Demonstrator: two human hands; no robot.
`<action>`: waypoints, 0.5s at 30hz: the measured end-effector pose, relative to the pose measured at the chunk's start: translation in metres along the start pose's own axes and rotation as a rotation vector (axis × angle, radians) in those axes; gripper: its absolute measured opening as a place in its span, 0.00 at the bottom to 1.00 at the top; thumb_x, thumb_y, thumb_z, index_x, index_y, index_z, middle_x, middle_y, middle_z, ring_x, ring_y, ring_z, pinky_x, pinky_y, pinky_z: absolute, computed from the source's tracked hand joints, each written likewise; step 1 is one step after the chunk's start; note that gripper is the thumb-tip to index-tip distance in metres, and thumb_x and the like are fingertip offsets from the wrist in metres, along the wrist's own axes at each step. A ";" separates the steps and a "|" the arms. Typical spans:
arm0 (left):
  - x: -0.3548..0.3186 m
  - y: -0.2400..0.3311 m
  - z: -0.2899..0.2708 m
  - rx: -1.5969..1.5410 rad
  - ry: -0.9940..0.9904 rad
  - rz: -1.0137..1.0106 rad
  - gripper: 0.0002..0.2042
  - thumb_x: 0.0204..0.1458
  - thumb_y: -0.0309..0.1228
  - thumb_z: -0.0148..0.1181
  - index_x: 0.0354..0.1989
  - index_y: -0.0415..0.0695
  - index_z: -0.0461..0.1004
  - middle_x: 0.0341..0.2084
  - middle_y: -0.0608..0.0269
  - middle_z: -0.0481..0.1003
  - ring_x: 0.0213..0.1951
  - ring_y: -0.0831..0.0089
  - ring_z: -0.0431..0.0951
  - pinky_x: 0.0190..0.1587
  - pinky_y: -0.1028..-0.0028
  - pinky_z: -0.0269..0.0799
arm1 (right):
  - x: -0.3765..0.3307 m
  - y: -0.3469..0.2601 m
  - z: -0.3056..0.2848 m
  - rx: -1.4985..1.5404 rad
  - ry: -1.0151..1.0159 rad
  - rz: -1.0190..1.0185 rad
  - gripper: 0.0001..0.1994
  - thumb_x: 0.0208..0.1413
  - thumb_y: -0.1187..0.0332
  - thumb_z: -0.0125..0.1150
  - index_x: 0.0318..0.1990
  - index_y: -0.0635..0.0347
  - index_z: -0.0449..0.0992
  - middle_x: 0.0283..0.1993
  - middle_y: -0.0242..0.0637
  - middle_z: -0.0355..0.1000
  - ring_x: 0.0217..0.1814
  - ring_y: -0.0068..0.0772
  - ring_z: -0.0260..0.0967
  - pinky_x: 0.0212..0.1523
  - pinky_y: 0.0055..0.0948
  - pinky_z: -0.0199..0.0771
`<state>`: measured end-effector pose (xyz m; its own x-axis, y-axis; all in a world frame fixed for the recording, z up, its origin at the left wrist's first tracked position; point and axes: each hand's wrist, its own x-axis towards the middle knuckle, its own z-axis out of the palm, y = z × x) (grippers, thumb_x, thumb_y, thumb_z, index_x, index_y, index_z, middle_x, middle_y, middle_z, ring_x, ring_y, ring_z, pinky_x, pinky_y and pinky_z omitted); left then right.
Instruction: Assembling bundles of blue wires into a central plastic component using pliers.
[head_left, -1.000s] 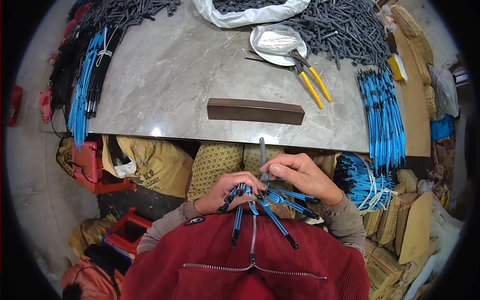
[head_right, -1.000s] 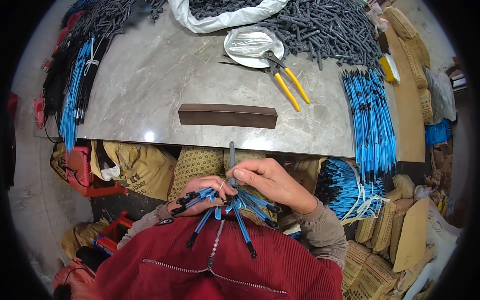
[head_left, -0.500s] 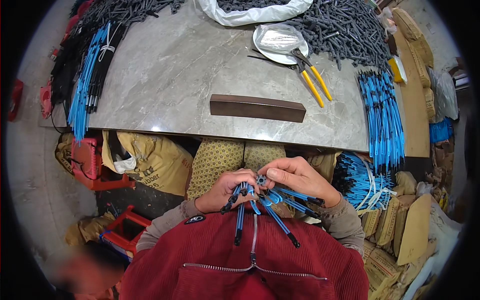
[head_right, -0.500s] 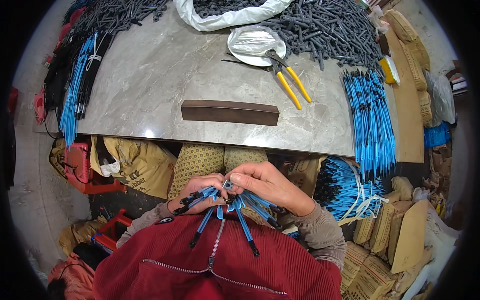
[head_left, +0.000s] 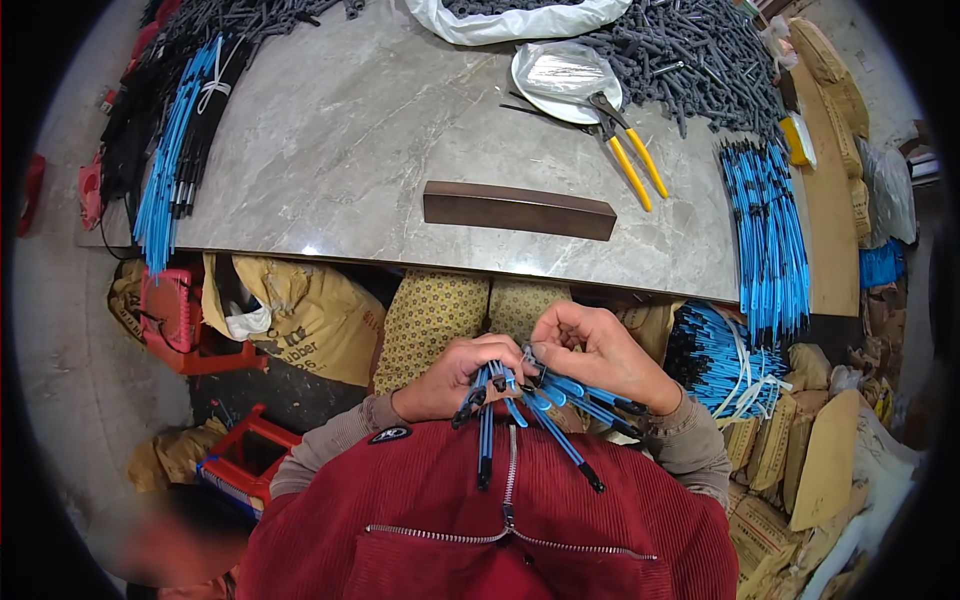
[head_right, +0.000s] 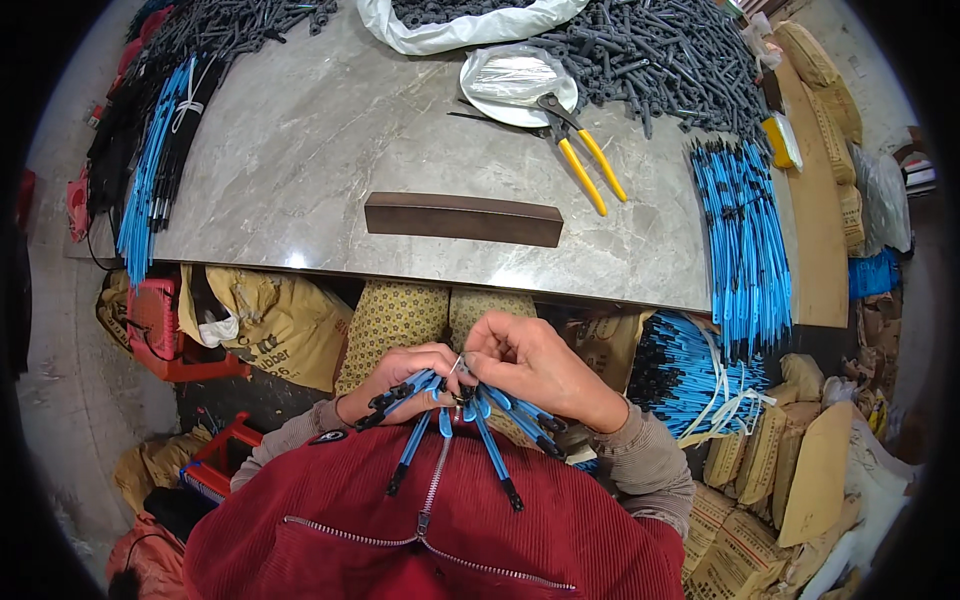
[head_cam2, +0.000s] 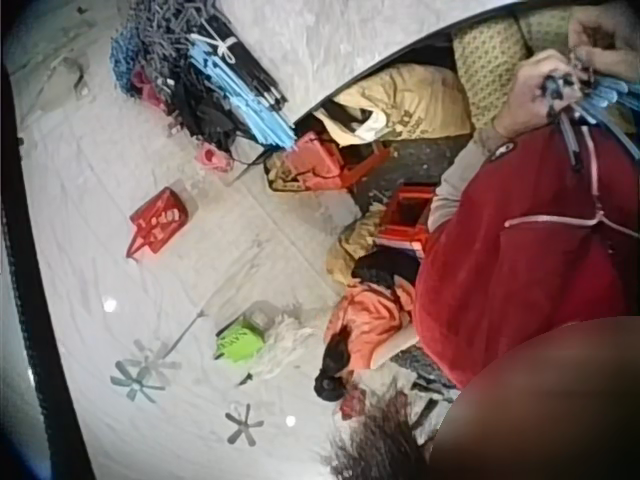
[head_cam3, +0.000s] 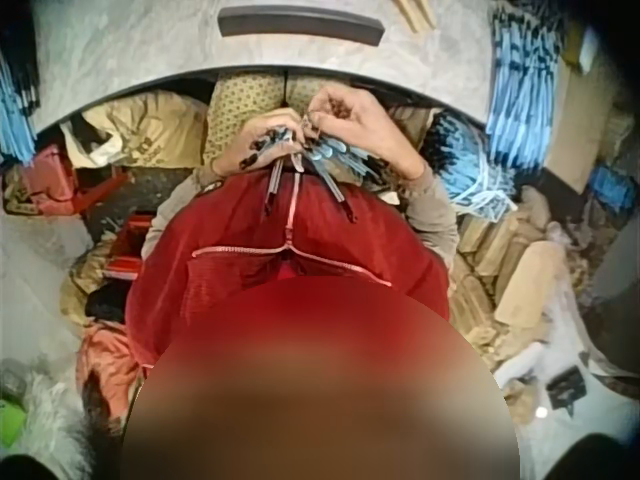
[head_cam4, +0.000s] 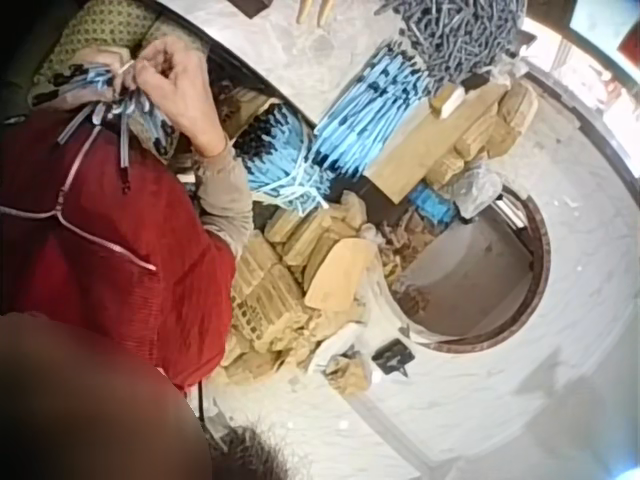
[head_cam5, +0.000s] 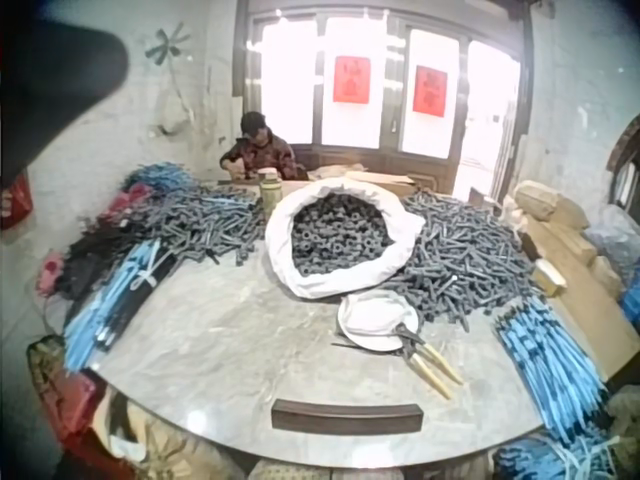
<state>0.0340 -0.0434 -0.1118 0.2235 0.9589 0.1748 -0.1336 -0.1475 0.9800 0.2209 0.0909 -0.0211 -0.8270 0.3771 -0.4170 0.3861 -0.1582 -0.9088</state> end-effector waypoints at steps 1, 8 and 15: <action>0.000 -0.003 0.000 0.006 -0.002 0.034 0.09 0.53 0.27 0.66 0.40 0.39 0.75 0.37 0.58 0.77 0.43 0.64 0.79 0.47 0.68 0.74 | 0.000 -0.001 0.001 0.005 0.016 -0.009 0.06 0.61 0.73 0.61 0.41 0.66 0.76 0.31 0.24 0.73 0.33 0.10 0.66 0.34 0.16 0.66; -0.002 -0.003 -0.001 -0.015 -0.008 0.007 0.10 0.54 0.28 0.65 0.41 0.38 0.75 0.40 0.56 0.76 0.43 0.65 0.79 0.46 0.70 0.74 | 0.002 -0.006 0.000 0.049 -0.010 0.055 0.06 0.61 0.72 0.60 0.41 0.66 0.77 0.29 0.23 0.72 0.32 0.10 0.65 0.33 0.16 0.66; -0.001 -0.002 0.000 -0.035 0.015 -0.004 0.10 0.53 0.27 0.65 0.41 0.38 0.75 0.39 0.58 0.74 0.41 0.66 0.77 0.44 0.71 0.73 | 0.002 -0.006 -0.004 0.022 -0.023 0.059 0.06 0.62 0.71 0.60 0.41 0.67 0.77 0.31 0.25 0.74 0.33 0.11 0.67 0.34 0.16 0.68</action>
<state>0.0342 -0.0443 -0.1137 0.2097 0.9631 0.1687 -0.1666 -0.1348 0.9768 0.2186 0.0963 -0.0162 -0.8122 0.3456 -0.4701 0.4256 -0.2001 -0.8825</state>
